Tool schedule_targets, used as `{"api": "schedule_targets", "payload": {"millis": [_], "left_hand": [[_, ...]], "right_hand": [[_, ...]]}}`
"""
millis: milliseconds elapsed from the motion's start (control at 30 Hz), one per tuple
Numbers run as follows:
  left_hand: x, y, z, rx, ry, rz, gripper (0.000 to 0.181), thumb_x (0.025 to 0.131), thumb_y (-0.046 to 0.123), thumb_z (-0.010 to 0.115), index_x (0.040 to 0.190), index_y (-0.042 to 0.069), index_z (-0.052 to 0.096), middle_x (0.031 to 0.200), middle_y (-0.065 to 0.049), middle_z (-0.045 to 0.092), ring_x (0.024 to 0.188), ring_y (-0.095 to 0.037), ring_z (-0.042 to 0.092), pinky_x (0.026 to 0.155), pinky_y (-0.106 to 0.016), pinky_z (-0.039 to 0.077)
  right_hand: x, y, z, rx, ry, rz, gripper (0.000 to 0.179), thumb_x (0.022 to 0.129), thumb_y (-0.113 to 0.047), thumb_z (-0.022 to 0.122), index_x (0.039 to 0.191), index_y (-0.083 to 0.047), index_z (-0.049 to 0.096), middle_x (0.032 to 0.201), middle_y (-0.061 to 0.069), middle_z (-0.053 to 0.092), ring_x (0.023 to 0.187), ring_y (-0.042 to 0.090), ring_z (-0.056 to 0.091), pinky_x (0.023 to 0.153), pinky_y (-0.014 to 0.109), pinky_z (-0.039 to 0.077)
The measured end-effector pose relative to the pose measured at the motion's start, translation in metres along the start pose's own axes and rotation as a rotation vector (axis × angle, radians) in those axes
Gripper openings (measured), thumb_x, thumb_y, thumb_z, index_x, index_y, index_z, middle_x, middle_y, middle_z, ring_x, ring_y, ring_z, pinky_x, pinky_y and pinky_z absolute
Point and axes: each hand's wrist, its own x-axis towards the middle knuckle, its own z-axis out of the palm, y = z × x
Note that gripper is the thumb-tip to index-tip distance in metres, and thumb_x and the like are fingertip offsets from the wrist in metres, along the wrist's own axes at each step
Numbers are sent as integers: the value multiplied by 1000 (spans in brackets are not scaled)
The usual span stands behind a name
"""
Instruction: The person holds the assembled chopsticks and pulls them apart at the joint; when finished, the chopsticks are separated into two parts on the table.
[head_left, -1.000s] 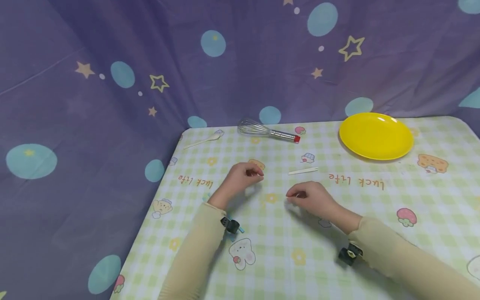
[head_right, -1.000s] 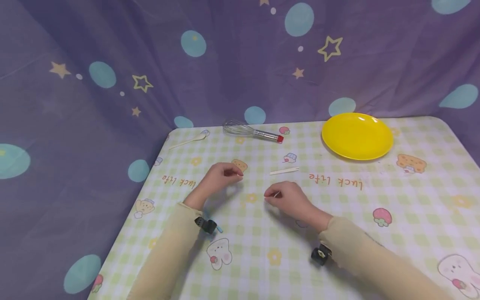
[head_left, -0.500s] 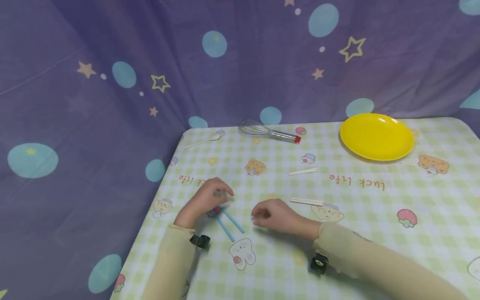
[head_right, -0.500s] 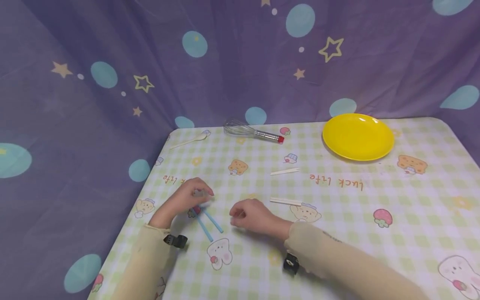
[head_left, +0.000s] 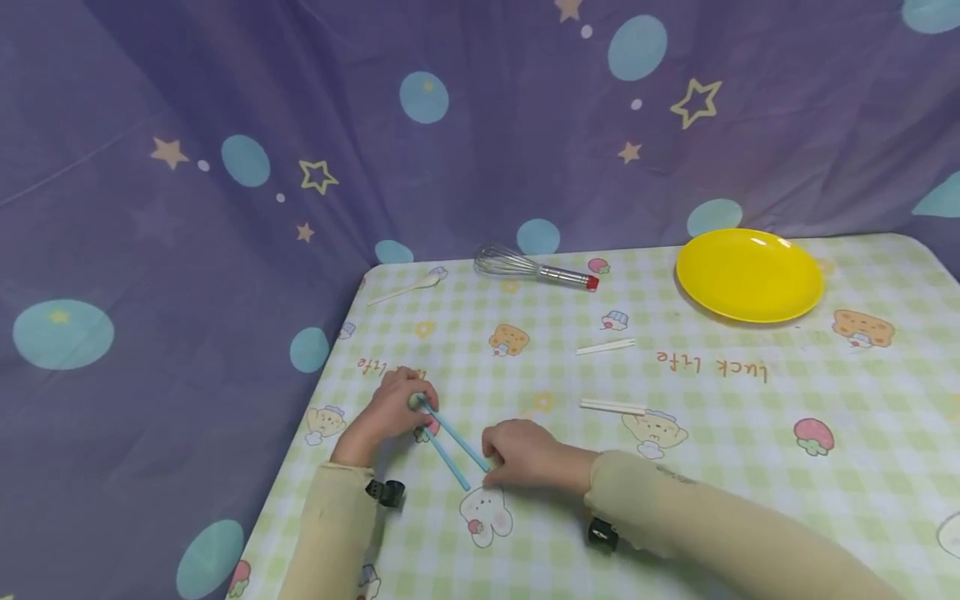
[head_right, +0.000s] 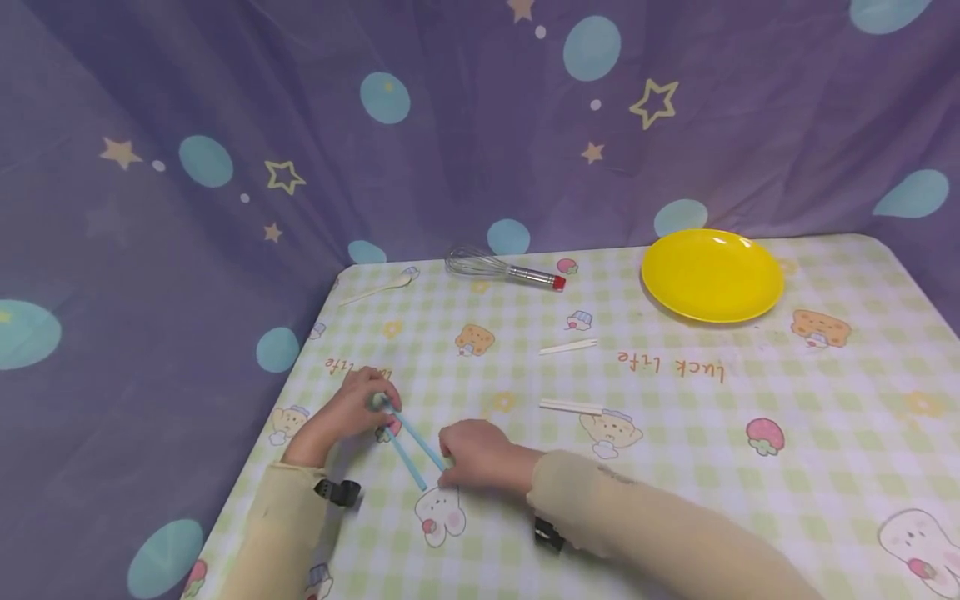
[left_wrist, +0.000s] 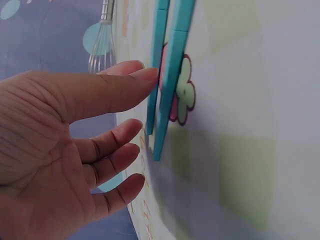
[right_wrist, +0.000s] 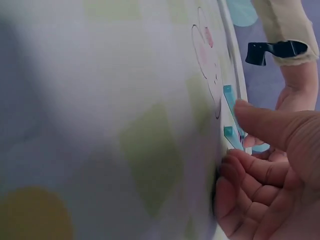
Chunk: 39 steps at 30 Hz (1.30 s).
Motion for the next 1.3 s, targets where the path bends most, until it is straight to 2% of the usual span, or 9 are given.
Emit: {"api": "schedule_targets", "payload": {"millis": [133, 300, 433, 533, 733, 867, 1067, 1167, 1300], "left_hand": [[4, -1, 3, 41, -13, -5, 18, 72, 11, 86, 76, 18, 69, 109, -15, 53, 106, -38, 43, 88, -53, 36], [7, 0, 5, 59, -21, -37, 19, 72, 11, 86, 74, 20, 69, 107, -12, 51, 104, -35, 42, 88, -50, 35], [6, 1, 7, 49, -12, -36, 19, 73, 10, 85, 75, 20, 69, 107, -13, 51, 103, -35, 42, 87, -50, 35], [6, 0, 9, 44, 0, -27, 18, 73, 12, 85, 75, 20, 69, 106, -13, 51, 102, -34, 42, 86, -50, 36], [9, -1, 15, 19, 43, -29, 18, 73, 15, 86, 76, 19, 68, 106, -11, 54, 109, -34, 44, 94, -50, 36], [12, 2, 16, -2, 62, -42, 17, 75, 17, 85, 76, 20, 68, 104, -7, 56, 105, -31, 47, 94, -48, 37], [15, 17, 12, -106, 109, -13, 16, 76, 16, 84, 78, 18, 68, 94, 0, 59, 93, -26, 52, 86, -43, 41], [17, 25, 11, -200, 125, -3, 15, 79, 16, 82, 79, 18, 68, 87, 5, 63, 88, -20, 57, 82, -40, 45], [21, 36, 13, -325, 110, -1, 11, 83, 17, 78, 82, 18, 67, 84, 7, 66, 84, -13, 62, 77, -37, 49]], "right_hand": [[3, -7, 4, -124, -13, 28, 30, 77, -30, 83, 78, -17, 55, 67, -8, 46, 62, 9, 43, 58, 25, 38], [4, -9, 7, -168, 26, 23, 28, 82, -24, 79, 73, -18, 53, 66, -8, 46, 62, 9, 44, 57, 24, 38], [3, -8, 9, -130, 70, 22, 26, 83, -15, 73, 69, -17, 51, 64, -7, 45, 59, 9, 42, 54, 24, 36], [1, -7, 8, -77, 100, 53, 23, 81, -9, 67, 68, -17, 51, 62, -6, 46, 57, 10, 42, 51, 25, 36], [-3, 2, 2, -6, 154, 159, 16, 82, -10, 63, 70, -16, 55, 64, -6, 50, 59, 12, 46, 55, 28, 39], [-6, 11, -7, 32, 208, 180, 14, 85, -11, 64, 74, -16, 57, 66, -6, 51, 61, 13, 47, 59, 29, 41], [-17, 24, -27, 82, 327, 171, 11, 87, -10, 68, 78, -13, 62, 69, -6, 56, 65, 12, 49, 64, 32, 43], [-24, 31, -41, 116, 370, 175, 10, 87, -8, 69, 80, -12, 64, 73, -5, 60, 67, 10, 53, 66, 32, 46], [-34, 43, -58, 146, 391, 170, 8, 88, -7, 69, 82, -12, 66, 78, -4, 65, 70, 10, 56, 68, 32, 47]]}}
